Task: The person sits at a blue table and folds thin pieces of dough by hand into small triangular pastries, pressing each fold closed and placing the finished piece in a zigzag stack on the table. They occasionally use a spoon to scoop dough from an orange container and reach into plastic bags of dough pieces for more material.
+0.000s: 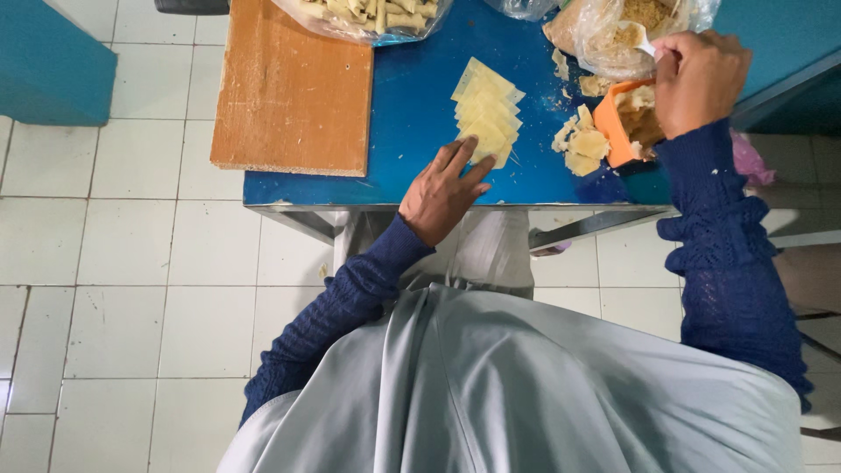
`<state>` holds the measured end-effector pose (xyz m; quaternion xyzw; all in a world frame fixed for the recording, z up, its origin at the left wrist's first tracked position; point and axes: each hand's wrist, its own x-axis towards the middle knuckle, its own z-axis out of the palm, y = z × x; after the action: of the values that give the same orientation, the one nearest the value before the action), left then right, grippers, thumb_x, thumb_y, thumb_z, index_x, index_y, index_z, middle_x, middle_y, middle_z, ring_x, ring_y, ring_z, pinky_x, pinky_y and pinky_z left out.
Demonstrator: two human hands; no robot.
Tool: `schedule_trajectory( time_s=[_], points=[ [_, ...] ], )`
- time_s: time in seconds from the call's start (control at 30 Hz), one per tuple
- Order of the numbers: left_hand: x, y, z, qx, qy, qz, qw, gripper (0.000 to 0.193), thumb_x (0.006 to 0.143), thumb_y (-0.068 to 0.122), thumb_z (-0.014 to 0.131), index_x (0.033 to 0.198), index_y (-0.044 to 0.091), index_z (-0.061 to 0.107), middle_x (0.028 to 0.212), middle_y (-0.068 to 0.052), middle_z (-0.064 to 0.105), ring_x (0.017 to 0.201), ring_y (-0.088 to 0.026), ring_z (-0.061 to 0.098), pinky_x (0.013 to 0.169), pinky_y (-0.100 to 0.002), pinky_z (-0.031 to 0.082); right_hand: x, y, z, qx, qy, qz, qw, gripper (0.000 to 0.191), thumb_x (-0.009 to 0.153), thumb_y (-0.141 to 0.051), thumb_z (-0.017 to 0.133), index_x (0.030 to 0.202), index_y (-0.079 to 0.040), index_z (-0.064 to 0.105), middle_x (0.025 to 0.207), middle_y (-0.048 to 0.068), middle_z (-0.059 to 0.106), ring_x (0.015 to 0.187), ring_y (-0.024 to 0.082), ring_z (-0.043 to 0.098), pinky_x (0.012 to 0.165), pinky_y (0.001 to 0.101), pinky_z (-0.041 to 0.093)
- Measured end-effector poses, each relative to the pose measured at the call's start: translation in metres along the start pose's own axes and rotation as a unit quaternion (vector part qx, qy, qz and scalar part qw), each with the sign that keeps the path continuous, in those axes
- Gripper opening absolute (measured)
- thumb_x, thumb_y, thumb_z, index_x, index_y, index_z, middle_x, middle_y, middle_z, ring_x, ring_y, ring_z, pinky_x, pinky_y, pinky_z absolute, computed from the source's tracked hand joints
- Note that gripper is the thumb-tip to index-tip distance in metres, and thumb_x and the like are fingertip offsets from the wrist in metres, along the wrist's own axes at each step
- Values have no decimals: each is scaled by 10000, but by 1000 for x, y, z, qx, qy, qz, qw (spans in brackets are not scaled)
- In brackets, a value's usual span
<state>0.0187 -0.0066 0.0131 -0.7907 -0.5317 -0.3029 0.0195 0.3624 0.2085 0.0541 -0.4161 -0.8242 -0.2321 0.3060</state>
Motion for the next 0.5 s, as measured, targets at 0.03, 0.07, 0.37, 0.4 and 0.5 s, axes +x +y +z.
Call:
schedule_trajectory(
  time_s=[0.03, 0.07, 0.37, 0.4, 0.5],
  points=[
    [0, 0, 0, -10, 0, -4, 1000, 424, 959, 313, 707, 1350, 164, 639, 1453, -151, 511, 1344, -313, 511, 1043, -413, 537, 0, 1, -1, 59, -16, 27, 998, 102, 991, -37, 730, 1028, -92, 808, 973, 73, 758, 970, 229, 659, 887, 380, 468],
    [0, 0, 1, -20, 0, -7, 1000, 422, 961, 315, 707, 1349, 163, 639, 1456, -155, 511, 1344, -315, 509, 1038, -415, 537, 0, 3, -3, 117, -32, 54, 991, 118, 1011, -14, 716, 1062, -60, 812, 986, 99, 762, 920, 211, 679, 846, 356, 505],
    [1, -1, -9, -143, 53, -44, 987, 381, 988, 177, 685, 1347, 67, 621, 1439, -176, 542, 1282, -365, 601, 1011, -415, 548, 3, 8, -18, 290, -67, 172, 939, 199, 1011, 61, 668, 1145, 20, 810, 1016, 118, 787, 852, 128, 711, 770, 265, 555],
    [0, 0, -10, -170, 57, -59, 982, 365, 1000, 139, 674, 1345, 37, 613, 1437, -182, 546, 1260, -368, 618, 1005, -412, 552, 3, 7, -18, 285, -65, 166, 942, 217, 999, 63, 657, 1144, 21, 812, 1023, 116, 790, 854, 134, 714, 772, 269, 558],
    [6, 1, -11, -139, 113, -63, 982, 330, 960, 83, 681, 1267, -12, 607, 1362, -192, 552, 1200, -381, 607, 1003, -422, 536, 5, 3, -14, 191, -48, 77, 977, 145, 991, 63, 699, 1070, 36, 818, 1008, 146, 781, 820, 158, 720, 743, 282, 558]
  ],
)
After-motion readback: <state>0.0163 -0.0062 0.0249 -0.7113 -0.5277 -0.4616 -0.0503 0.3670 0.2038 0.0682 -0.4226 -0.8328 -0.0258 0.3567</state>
